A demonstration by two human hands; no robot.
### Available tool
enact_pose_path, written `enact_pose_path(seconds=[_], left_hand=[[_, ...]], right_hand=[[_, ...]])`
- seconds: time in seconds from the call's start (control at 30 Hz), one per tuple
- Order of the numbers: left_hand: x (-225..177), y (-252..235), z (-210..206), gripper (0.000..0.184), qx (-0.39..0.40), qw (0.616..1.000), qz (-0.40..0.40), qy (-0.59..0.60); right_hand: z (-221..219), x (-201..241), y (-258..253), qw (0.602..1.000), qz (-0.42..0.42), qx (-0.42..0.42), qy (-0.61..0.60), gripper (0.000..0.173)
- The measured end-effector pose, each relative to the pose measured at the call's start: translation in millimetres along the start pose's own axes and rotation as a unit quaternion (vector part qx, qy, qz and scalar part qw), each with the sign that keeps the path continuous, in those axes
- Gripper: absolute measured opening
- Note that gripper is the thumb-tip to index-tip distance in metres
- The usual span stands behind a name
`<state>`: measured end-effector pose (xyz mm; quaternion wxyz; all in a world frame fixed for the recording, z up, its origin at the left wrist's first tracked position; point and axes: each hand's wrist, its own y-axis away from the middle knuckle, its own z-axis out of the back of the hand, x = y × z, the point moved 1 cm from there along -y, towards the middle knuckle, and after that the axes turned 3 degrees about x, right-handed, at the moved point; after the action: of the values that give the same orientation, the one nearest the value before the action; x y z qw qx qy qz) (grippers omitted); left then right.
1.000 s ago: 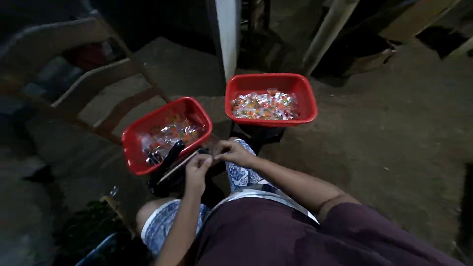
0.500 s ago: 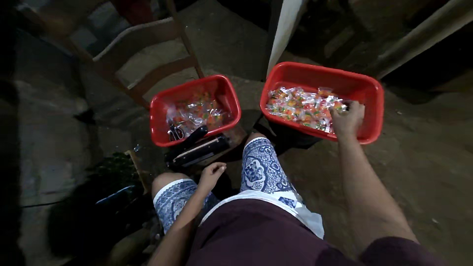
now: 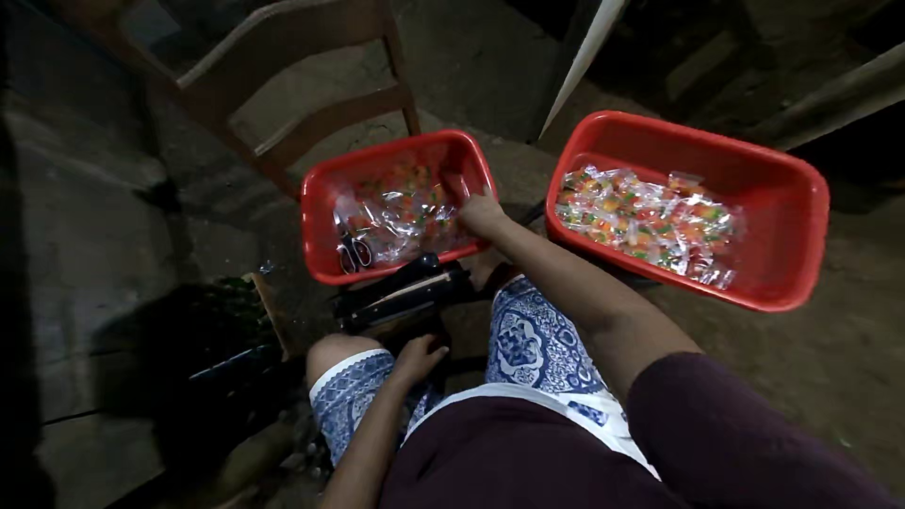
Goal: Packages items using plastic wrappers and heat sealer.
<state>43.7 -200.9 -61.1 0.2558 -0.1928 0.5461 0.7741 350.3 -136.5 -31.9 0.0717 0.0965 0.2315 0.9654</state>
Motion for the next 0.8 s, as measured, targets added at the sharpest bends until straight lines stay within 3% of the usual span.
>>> enact_pose_path(seconds=[0.17, 0.47, 0.6, 0.8], left_hand=[[2, -6, 0, 0.044, 0.012, 1.000, -0.006, 0.015], [3, -7, -4, 0.044, 0.027, 0.999, -0.020, 0.010], [3, -7, -3, 0.044, 0.018, 1.000, -0.018, 0.015], [7, -8, -4, 0.043, 0.010, 0.999, -0.022, 0.025]], right_hand=[[-12, 15, -18, 0.989, -0.043, 0.130, 0.047, 0.038], [-13, 24, -19, 0.982, -0.072, 0.175, -0.006, 0.055], [-10, 34, -16, 0.978, -0.092, 0.188, -0.018, 0.041], [-3, 27, -8, 0.988, -0.100, 0.109, -0.048, 0.030]])
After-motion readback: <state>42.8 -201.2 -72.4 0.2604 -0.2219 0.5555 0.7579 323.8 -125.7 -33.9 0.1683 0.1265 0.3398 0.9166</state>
